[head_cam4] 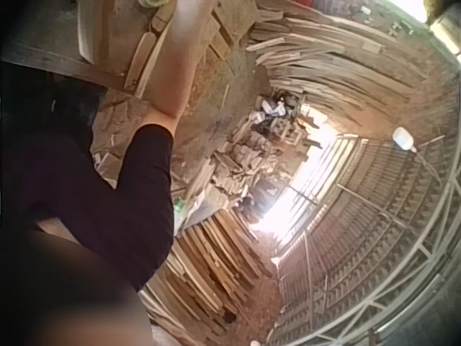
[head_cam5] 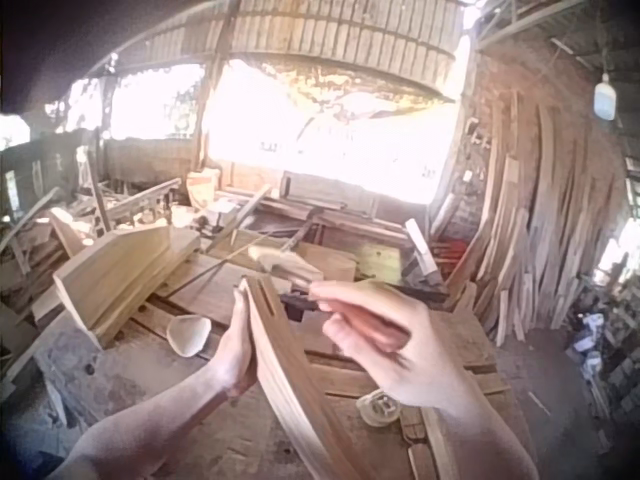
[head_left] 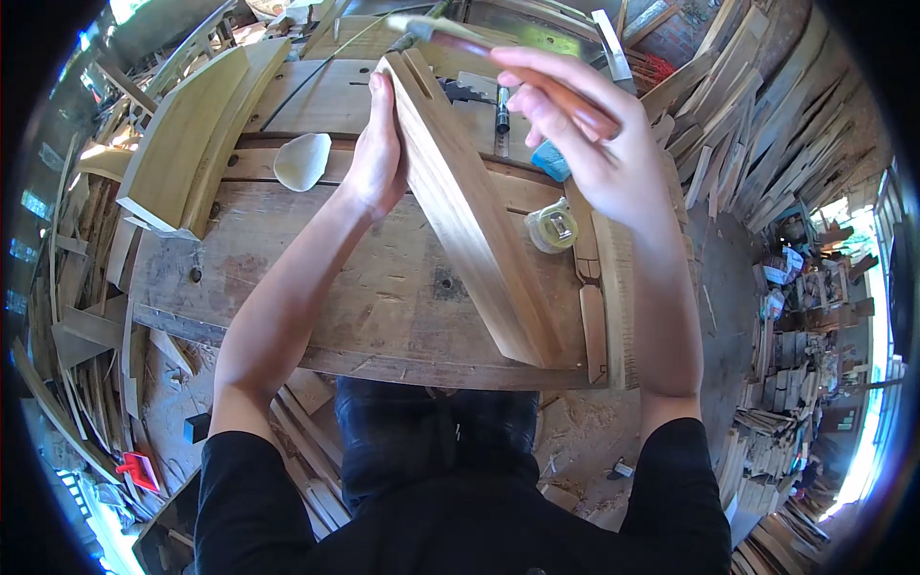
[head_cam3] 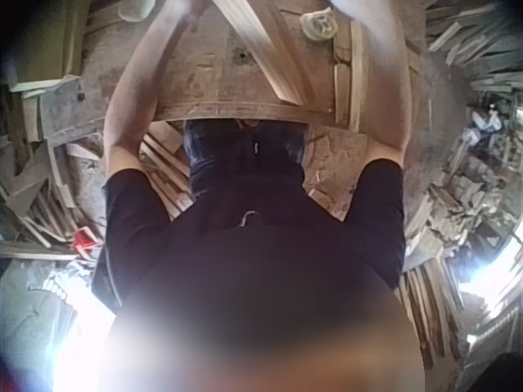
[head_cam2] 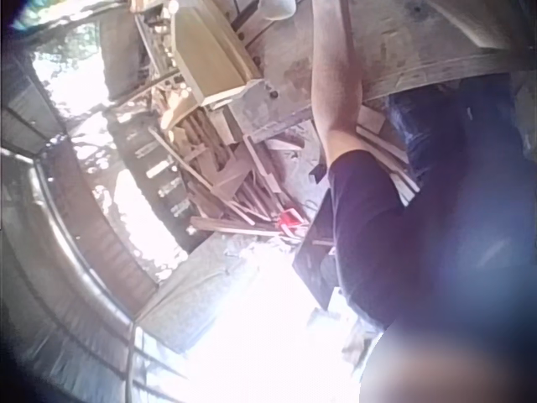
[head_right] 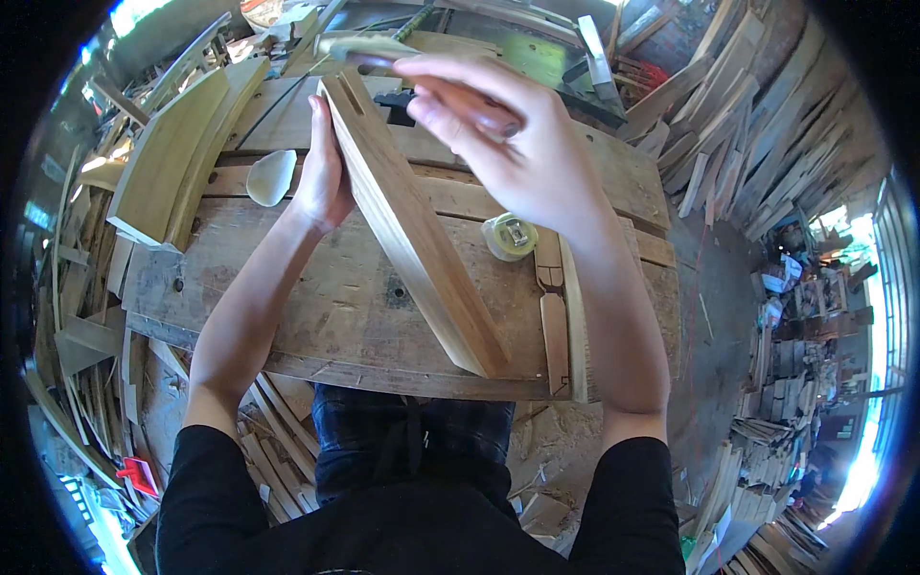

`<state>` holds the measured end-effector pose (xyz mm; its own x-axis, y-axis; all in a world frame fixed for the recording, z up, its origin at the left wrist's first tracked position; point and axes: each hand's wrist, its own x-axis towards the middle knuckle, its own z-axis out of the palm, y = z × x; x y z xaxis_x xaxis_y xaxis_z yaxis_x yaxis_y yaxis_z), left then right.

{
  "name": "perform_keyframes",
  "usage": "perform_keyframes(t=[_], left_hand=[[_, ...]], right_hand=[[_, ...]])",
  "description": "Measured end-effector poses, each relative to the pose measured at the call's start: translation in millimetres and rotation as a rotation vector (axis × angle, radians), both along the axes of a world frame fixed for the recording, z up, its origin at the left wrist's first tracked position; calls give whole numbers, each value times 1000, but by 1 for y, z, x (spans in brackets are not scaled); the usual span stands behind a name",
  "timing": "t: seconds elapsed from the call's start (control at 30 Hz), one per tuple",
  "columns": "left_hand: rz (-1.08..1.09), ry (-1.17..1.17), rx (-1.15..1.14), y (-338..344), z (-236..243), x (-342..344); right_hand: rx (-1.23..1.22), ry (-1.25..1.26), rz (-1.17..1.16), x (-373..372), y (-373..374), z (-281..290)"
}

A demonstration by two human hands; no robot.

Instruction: Apply a clear finish or adhesive to a wooden board using a paintbrush.

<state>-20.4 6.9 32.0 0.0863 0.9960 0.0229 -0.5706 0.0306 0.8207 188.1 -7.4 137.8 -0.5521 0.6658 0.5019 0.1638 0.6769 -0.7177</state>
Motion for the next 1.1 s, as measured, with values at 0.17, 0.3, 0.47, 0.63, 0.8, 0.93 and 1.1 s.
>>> perform_keyframes(t=[0.17,0.3,0.47,0.63,0.8,0.93,1.1], left_hand=[[62,37,83,0,-3,0],[55,-72,-30,12,-12,-2],[202,-220,-87,21,-18,-24],[244,-247,-150,31,-26,-34],[274,-218,-152,31,-21,-36],[297,-210,-172,31,-20,-36],[275,-244,-161,31,-19,-36]], right_hand=[[278,-252,65,-2,-1,-1],[339,-266,189,7,-4,6],[107,-494,356,8,-16,18],[-14,-553,579,22,-20,25],[-225,-593,771,37,-20,31],[-442,-635,679,43,-17,30],[-404,-599,336,29,-15,25]])
